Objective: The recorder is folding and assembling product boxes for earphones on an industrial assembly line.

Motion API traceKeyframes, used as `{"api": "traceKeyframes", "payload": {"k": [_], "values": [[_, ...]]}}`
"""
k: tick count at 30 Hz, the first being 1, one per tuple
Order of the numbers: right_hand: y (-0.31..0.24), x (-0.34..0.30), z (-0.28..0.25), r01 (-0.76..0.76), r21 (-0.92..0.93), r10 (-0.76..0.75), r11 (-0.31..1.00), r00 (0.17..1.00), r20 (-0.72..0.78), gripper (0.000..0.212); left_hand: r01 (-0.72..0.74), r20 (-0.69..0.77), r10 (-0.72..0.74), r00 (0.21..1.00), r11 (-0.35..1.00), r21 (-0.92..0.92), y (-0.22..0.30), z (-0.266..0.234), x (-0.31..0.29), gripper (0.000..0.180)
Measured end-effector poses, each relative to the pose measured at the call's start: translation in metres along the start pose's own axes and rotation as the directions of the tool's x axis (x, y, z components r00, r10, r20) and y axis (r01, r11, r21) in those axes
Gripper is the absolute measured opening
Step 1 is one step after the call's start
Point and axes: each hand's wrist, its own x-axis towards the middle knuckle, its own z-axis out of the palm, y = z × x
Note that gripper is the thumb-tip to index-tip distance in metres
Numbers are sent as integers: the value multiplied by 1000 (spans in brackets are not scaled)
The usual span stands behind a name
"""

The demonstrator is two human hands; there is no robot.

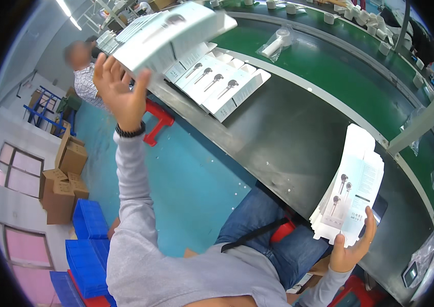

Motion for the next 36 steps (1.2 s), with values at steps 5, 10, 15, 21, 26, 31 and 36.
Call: {"api": "traceKeyframes", "payload": {"k": [5, 10, 15, 21, 26, 31, 36], "values": [[6, 4, -9, 178, -481, -7, 859, 942, 337, 66, 81, -143, -102, 984, 986, -149, -118, -22, 41, 80], [7, -3, 2, 281, -619, 92, 734, 861, 500, 74, 233, -205, -208, 956, 967, 106, -253, -59, 48, 70], [-4, -2, 2, 300, -632, 115, 715, 840, 530, 78, 228, -263, -158, 952, 939, 258, -257, -52, 48, 78], [-4, -4, -4, 332, -578, 84, 745, 813, 576, 67, 318, -273, -242, 931, 906, 281, -248, -56, 50, 91], [-13, -6, -17, 331, -375, -45, 866, 798, 601, 36, 154, -229, -24, 973, 807, 570, -204, -47, 43, 97], [-33, -9, -10, 311, -322, -358, 894, 929, -97, 29, -91, 458, 104, 883, 995, -50, -8, 56, -35, 111], [-53, -28, 14, -102, 462, 197, 881, 967, -163, 38, -433, 539, 602, 589, 798, -419, 128, 97, -106, 66]]}}
